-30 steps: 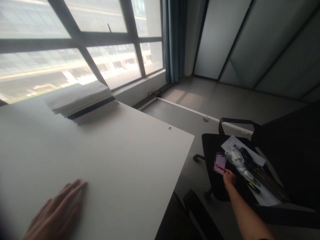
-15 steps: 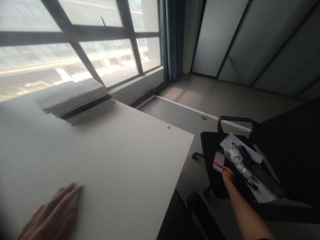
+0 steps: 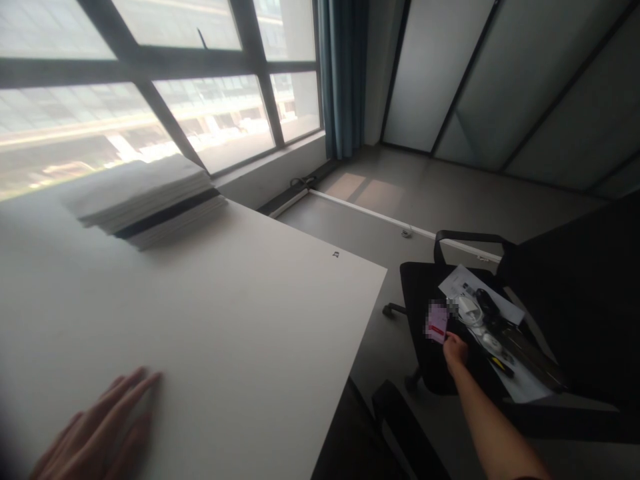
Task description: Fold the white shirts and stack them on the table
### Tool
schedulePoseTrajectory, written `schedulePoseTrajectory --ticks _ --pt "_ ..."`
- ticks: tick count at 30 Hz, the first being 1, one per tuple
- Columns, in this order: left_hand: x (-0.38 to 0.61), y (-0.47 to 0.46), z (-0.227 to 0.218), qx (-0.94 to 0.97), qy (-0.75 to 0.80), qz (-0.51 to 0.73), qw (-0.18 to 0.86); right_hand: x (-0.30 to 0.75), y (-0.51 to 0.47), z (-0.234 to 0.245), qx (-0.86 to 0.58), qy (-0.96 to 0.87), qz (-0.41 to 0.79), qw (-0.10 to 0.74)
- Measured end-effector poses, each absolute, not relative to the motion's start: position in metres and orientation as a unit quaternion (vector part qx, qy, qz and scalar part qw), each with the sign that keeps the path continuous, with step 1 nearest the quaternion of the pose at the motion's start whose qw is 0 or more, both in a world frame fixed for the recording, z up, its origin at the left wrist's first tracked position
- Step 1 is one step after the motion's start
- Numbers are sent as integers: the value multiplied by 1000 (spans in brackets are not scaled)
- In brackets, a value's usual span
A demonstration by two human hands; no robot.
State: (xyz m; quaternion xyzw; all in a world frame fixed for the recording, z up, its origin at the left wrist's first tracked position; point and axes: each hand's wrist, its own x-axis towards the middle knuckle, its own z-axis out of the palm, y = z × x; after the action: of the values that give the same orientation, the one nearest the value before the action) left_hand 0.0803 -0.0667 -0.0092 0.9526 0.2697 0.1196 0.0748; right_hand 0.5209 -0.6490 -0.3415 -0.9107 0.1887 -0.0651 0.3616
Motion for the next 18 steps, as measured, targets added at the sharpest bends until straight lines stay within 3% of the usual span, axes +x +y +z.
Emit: schedulePoseTrajectory --ticks 18 --pt "85 -67 -5 950 285 97 77 523 -641 -327 -886 267 -23 378"
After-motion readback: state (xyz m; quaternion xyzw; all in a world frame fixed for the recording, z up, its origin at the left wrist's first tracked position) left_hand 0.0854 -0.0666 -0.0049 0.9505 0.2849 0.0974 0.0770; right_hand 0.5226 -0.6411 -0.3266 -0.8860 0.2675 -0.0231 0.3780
